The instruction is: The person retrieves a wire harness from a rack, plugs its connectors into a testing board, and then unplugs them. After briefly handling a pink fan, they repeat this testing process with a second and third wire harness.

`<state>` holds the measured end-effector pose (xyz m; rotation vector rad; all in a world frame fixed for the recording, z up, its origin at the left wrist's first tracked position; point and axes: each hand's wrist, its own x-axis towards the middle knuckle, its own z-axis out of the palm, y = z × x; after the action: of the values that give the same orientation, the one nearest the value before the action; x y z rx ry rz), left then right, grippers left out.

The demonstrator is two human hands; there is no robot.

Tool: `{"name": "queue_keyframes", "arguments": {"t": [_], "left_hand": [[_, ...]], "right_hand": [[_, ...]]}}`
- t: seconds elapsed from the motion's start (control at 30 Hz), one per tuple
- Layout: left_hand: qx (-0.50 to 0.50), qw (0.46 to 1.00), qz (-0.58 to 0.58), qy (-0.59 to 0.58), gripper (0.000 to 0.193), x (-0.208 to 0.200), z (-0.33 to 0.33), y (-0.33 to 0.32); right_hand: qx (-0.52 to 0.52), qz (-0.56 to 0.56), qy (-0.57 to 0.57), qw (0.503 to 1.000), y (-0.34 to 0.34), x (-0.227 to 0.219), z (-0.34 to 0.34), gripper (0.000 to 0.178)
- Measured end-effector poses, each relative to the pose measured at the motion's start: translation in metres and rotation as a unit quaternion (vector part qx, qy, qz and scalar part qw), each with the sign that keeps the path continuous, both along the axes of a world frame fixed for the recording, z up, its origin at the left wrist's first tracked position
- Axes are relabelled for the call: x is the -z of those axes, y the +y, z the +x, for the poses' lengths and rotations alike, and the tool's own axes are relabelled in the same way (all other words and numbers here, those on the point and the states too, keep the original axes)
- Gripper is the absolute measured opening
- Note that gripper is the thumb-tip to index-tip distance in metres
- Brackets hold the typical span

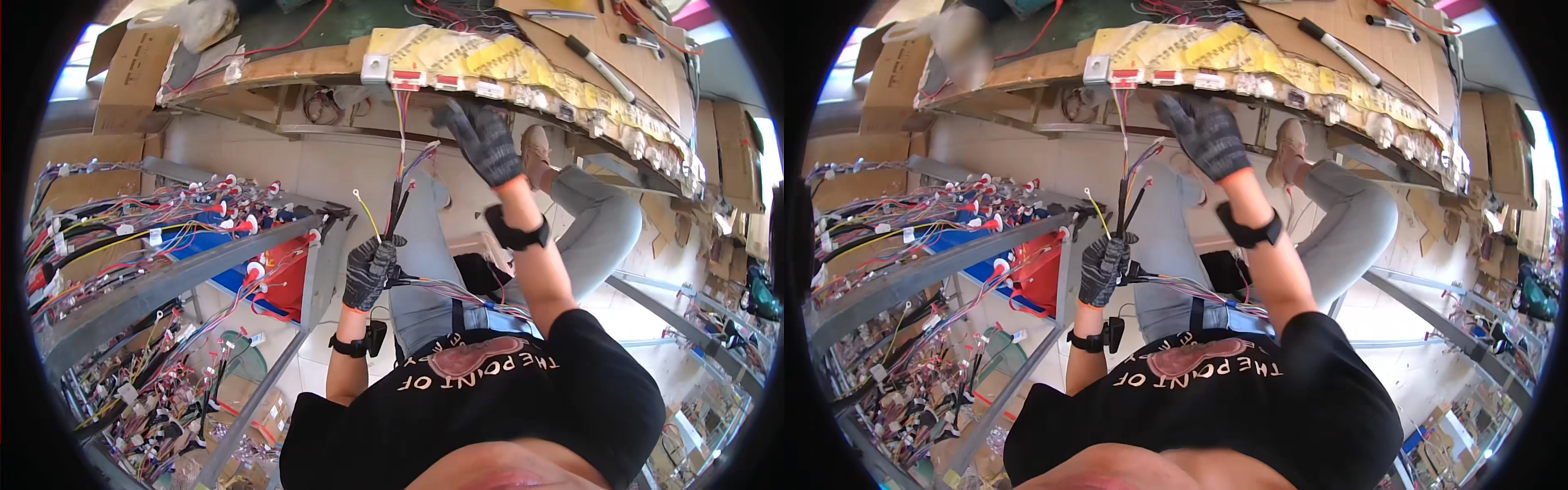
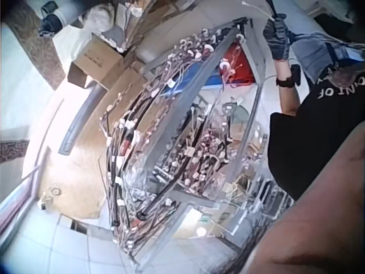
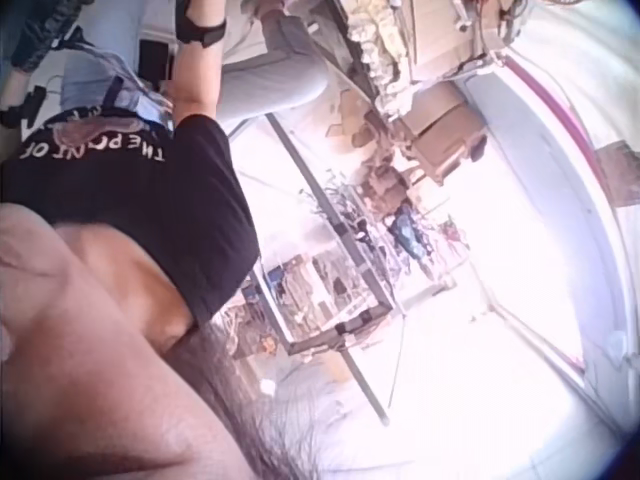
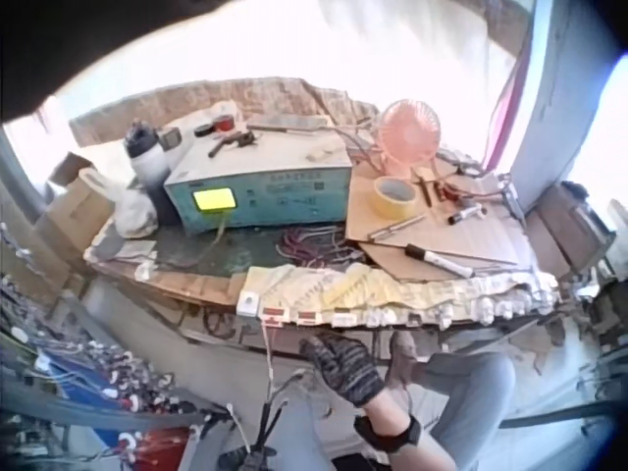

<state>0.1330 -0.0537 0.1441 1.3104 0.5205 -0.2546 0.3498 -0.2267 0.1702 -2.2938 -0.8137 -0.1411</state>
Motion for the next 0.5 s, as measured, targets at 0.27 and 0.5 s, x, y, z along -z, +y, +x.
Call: {"name": "queue_keyframes", "arguments": {"t": [0.27,0.5], "left_hand": [[0.016,0.998,0.011,-0.058,0.032,0.017,0.007,-0.029],[0.004,0.985,0.087,-0.152,0.024,0.017,0.029,-0.053]], "right_hand": [[-0.018,0.310,0.286,0.906,-0.018,0.020,-0.059,0.036],[-0.043,0.654,0.627,0.422,-0.003,0.015,-0.043,0.037]]}}
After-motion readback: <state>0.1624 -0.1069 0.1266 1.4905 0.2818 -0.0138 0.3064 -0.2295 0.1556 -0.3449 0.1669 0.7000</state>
